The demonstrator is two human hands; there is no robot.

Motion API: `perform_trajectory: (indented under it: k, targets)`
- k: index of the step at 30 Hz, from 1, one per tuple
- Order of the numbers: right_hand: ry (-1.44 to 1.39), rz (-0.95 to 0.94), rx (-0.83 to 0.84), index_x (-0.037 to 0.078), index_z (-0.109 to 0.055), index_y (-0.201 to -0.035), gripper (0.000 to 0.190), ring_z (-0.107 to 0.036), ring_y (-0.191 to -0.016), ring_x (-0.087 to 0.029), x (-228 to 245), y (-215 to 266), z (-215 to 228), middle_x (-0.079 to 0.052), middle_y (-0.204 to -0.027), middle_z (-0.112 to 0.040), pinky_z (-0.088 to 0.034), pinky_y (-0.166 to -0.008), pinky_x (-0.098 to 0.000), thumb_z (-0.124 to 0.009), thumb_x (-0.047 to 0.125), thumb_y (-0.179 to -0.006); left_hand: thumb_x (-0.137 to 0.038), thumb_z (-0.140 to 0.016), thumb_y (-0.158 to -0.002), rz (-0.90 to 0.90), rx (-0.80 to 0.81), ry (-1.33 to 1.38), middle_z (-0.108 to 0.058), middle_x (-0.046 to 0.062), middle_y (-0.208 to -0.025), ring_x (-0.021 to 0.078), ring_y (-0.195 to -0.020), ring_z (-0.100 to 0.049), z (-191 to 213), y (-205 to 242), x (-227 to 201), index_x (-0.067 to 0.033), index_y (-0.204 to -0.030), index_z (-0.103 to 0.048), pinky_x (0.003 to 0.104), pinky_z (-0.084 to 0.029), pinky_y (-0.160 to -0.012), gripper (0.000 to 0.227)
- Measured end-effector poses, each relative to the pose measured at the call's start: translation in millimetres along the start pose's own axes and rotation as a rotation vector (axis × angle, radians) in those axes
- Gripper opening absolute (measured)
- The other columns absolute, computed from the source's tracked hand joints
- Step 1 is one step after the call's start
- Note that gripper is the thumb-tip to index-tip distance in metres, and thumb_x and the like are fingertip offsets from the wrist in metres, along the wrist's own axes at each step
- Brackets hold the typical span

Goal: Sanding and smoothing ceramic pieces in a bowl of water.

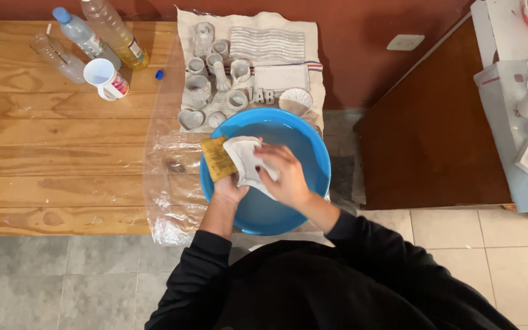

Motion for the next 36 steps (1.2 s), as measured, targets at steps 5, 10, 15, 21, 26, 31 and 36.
perform_trajectory:
  k: [5,10,15,21,26,31,36]
  targets:
    - [0.053,0.149,0.179,0.002,-0.065,-0.130,0.058,-0.047,-0.136,-0.045,-11,-79,-37,-0.023,-0.138,-0.060,-0.036,-0.109,-0.0552,-0.082,0.008,-0.075,-0.053,-0.047,-0.103,0.063,-0.074,-0.024,-0.062,0.008,-0.141,0.0277,-0.129,-0.060,-8,6,11,-0.0147,-0.142,-0.056,0.046,-0.048,-0.111,0.055]
    - [-0.068,0.240,0.646,0.003,-0.068,-0.112,0.046,-0.050,-0.133,-0.041,-51,-108,-106,-0.018,-0.140,-0.064,-0.038,-0.108,-0.0545,-0.088,0.020,-0.075,-0.056,-0.045,-0.101,0.136,-0.010,-0.109,-0.061,0.010,-0.143,0.0288,-0.132,-0.058,-42,17,16,-0.0137,-0.146,-0.053,0.047,-0.048,-0.111,0.062]
    - [-0.494,-0.154,0.801,0.002,-0.068,-0.121,0.036,-0.068,-0.111,-0.017,-93,-106,-120,-0.008,-0.117,-0.073,-0.054,-0.101,-0.0326,-0.079,0.018,-0.091,-0.070,-0.036,-0.099,0.218,0.143,0.032,-0.058,0.025,-0.141,0.0410,-0.133,-0.053,-74,37,15,0.0037,-0.144,-0.050,0.052,-0.043,-0.113,0.087]
    - [-1.021,-0.548,0.303,0.000,-0.065,-0.124,0.030,-0.067,-0.109,-0.016,-114,-101,-60,-0.006,-0.117,-0.070,-0.055,-0.096,-0.0312,-0.070,0.004,-0.096,-0.073,-0.030,-0.094,0.264,-0.019,0.059,-0.058,0.025,-0.141,0.0428,-0.131,-0.054,-59,49,16,0.0080,-0.139,-0.051,0.054,-0.038,-0.114,0.095]
    - [-0.878,-0.686,0.160,0.006,-0.056,-0.131,0.047,-0.068,-0.103,-0.020,-109,-44,-33,-0.008,-0.111,-0.068,-0.058,-0.089,-0.0369,-0.072,0.004,-0.087,-0.052,-0.043,-0.103,0.191,0.038,-0.003,-0.062,0.018,-0.140,0.0373,-0.131,-0.057,-49,44,11,0.0000,-0.142,-0.053,0.052,-0.041,-0.115,0.066]
    - [-0.066,-0.244,0.041,0.008,-0.051,-0.144,0.071,-0.061,-0.112,-0.030,-57,-21,8,-0.018,-0.117,-0.061,-0.053,-0.098,-0.0380,-0.082,0.009,-0.079,-0.040,-0.051,-0.104,0.148,-0.022,-0.020,-0.065,0.010,-0.137,0.0315,-0.128,-0.060,-51,44,8,-0.0094,-0.142,-0.056,0.049,-0.046,-0.111,0.049]
    - [0.263,0.110,0.052,0.010,-0.059,-0.132,0.060,-0.050,-0.136,-0.041,0,-3,7,-0.025,-0.147,-0.053,-0.041,-0.109,-0.0464,-0.081,0.017,-0.077,-0.042,-0.055,-0.101,0.070,-0.067,-0.120,-0.069,0.007,-0.132,0.0249,-0.121,-0.065,-51,43,19,-0.0114,-0.141,-0.059,0.042,-0.050,-0.103,0.050]
Point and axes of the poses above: each hand's wrist, its own y-axis away from the middle knuckle, its own z-axis out of the back of the hand, x = y × z, the point moved 10 cm from there along -y, towards the middle knuckle
